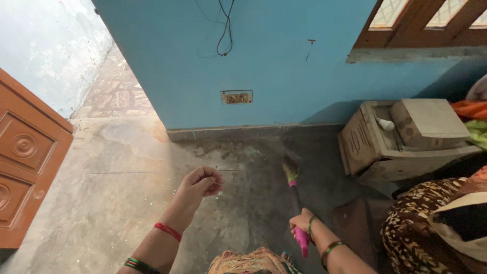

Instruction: The person sweeps a tiled floor with a broom, gathering scattered debris into a small pile near the doorway. The person moves around the room to collect the debris from different areas.

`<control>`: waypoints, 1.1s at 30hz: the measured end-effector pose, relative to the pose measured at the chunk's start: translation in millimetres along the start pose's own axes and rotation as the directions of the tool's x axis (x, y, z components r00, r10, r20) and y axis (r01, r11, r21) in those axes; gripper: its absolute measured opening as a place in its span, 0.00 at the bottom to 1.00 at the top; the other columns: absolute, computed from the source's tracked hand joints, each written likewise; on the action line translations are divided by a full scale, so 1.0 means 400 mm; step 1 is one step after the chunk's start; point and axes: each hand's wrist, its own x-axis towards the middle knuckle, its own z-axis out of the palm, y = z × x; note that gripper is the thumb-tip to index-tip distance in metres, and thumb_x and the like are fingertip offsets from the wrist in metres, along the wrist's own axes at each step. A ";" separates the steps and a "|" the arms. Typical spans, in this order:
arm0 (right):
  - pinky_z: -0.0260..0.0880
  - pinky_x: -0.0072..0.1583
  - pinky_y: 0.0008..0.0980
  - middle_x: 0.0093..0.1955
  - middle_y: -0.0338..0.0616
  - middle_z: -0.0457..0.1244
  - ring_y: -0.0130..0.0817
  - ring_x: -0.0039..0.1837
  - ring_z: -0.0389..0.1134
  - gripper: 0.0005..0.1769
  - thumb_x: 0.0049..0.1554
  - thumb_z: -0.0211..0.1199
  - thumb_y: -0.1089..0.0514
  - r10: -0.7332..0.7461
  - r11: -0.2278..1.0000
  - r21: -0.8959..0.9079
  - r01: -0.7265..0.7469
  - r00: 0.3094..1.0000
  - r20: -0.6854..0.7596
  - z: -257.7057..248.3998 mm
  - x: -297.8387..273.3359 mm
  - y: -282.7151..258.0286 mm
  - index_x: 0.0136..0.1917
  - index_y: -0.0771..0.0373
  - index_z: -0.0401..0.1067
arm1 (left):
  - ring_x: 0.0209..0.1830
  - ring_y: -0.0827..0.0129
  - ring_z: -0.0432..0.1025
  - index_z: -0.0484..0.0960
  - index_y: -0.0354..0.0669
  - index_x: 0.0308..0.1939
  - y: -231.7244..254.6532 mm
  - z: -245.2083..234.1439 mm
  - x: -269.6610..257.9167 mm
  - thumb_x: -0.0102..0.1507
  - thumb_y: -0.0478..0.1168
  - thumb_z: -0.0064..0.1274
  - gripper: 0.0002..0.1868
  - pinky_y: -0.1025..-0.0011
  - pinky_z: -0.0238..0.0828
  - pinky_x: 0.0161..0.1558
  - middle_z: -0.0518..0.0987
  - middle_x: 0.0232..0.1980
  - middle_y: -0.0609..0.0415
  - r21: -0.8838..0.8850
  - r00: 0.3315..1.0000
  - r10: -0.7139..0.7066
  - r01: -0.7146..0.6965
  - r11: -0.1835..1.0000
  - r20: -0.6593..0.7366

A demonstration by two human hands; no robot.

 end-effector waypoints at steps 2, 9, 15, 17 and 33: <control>0.69 0.30 0.40 0.32 0.54 0.65 0.42 0.30 0.67 0.31 0.51 0.62 0.71 0.057 0.987 -0.152 -0.049 0.997 0.047 0.004 -0.002 -0.012 0.65 0.68 0.54 | 0.40 0.68 0.78 0.81 0.36 0.43 -0.004 -0.002 0.001 0.66 0.32 0.44 0.09 0.69 0.77 0.48 0.82 0.41 0.54 -0.004 1.000 0.004 -0.004 1.000 0.013; 0.70 0.31 0.33 0.38 0.50 0.66 0.33 0.30 0.67 0.46 0.50 0.65 0.69 -0.030 0.951 -0.290 0.106 0.967 0.255 -0.098 -0.052 -0.026 0.78 0.56 0.53 | 0.41 0.69 0.78 0.81 0.36 0.43 0.012 0.016 0.035 0.67 0.32 0.44 0.09 0.69 0.76 0.49 0.82 0.41 0.53 -0.006 0.999 0.024 -0.024 1.000 0.033; 0.69 0.30 0.41 0.37 0.53 0.67 0.40 0.30 0.67 0.45 0.50 0.64 0.71 -0.073 0.983 -0.161 0.084 0.995 0.072 -0.161 -0.061 -0.013 0.77 0.56 0.53 | 0.41 0.69 0.77 0.81 0.37 0.44 0.008 0.028 0.043 0.67 0.33 0.45 0.08 0.69 0.76 0.49 0.82 0.42 0.53 -0.041 0.999 0.003 -0.001 0.999 0.035; 0.69 0.31 0.41 0.36 0.55 0.66 0.41 0.30 0.66 0.46 0.51 0.64 0.71 -0.026 0.984 -0.175 0.024 1.000 -0.005 -0.161 -0.049 -0.028 0.79 0.57 0.49 | 0.41 0.69 0.77 0.81 0.37 0.44 0.004 0.028 0.046 0.66 0.33 0.45 0.09 0.69 0.76 0.49 0.82 0.42 0.53 -0.024 1.000 0.004 -0.004 1.000 0.014; 0.72 0.34 0.34 0.45 0.53 0.69 0.34 0.34 0.70 0.47 0.52 0.67 0.69 0.027 0.914 -0.401 0.063 0.976 0.217 -0.331 0.066 -0.185 0.79 0.49 0.51 | 0.42 0.67 0.80 0.80 0.38 0.43 0.035 0.218 0.156 0.65 0.33 0.45 0.08 0.68 0.77 0.50 0.82 0.41 0.54 -0.079 0.994 0.029 -0.038 0.996 -0.103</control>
